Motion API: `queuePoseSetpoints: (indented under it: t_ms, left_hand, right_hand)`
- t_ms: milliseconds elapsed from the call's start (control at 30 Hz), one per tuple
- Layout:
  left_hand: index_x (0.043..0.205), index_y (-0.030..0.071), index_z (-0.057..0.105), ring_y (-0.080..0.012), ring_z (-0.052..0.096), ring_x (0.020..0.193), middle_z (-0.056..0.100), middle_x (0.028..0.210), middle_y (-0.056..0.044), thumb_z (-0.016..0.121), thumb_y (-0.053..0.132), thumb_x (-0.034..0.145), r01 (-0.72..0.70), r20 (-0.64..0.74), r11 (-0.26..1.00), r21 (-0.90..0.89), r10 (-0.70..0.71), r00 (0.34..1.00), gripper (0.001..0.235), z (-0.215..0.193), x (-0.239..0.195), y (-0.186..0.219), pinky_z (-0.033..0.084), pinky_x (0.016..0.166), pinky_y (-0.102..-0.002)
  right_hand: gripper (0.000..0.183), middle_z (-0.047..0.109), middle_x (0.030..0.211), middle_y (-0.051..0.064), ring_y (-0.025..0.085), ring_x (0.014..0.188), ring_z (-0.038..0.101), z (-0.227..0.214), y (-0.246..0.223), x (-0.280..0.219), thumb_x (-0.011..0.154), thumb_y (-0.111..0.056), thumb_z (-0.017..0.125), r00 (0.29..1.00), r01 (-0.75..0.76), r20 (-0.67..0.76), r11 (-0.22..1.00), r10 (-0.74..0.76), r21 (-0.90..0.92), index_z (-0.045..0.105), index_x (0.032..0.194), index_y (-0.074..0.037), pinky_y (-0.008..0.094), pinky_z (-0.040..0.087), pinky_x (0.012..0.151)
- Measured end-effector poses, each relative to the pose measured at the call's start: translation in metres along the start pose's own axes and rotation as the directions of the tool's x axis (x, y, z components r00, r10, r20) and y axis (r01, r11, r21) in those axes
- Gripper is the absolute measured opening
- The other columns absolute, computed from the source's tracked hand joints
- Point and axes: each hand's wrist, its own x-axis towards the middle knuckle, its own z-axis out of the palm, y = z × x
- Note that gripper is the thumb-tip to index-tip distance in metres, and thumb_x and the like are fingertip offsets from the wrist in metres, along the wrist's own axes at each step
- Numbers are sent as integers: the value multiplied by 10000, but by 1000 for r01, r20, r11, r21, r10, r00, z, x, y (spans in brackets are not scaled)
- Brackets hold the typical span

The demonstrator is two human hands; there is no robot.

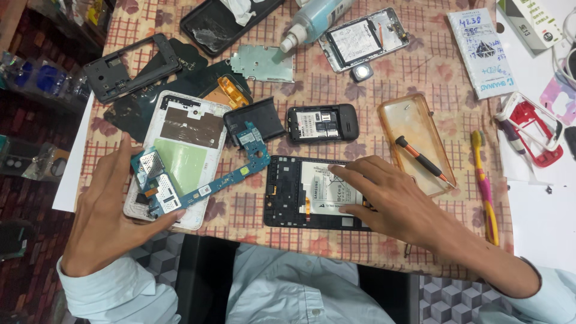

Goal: The person assembles a white Samsung smartphone by aligning and snapping the back cover onto the chassis. They then pick up a black feature phone, place its back cover on, and set it aside. The person returns to the white phone, removes the back cover, and leaves the device open on the table.

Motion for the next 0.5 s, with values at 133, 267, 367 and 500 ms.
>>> queuePoseSetpoints:
  t_ms: [133, 267, 367, 500]
  left_hand:
    - [1614, -25, 253, -428, 604, 1231, 571, 1369, -266, 926, 289, 549, -26, -8, 1000, 7, 26, 1000, 1299, 1, 0, 0, 550, 934, -493]
    - [1607, -33, 262, -438, 604, 1230, 566, 1357, -285, 929, 283, 538, -56, -33, 998, 19, 56, 998, 1299, -5, -1, 1, 550, 950, -494]
    - [1596, 3, 286, -420, 615, 1234, 587, 1358, -256, 925, 293, 527, -99, -44, 995, 12, 100, 994, 1279, -14, -8, 7, 550, 996, -497]
    - [1599, -21, 245, -438, 604, 1243, 567, 1393, -270, 915, 396, 541, -200, -37, 977, -71, 197, 980, 1319, -7, -11, 22, 521, 1025, -527]
  right_hand:
    - [737, 665, 1212, 155, 320, 1105, 648, -9, 6, -6, 711, -339, 861, 992, 80, -101, 996, -77, 25, 596, 1336, -52, 461, 552, 920]
    - [616, 688, 1190, 117, 286, 1112, 678, -21, 14, -21, 742, -319, 860, 974, 39, -223, 999, -35, 12, 636, 1262, -78, 429, 581, 928]
    - [615, 682, 1220, 111, 282, 1149, 678, -23, 15, -27, 742, -299, 859, 964, 49, -264, 997, -33, 55, 635, 1269, -75, 430, 580, 969]
    - [718, 614, 1373, 158, 340, 1267, 616, -20, 14, -35, 732, -355, 848, 962, 94, -266, 992, -69, 83, 583, 1337, -73, 476, 554, 1007]
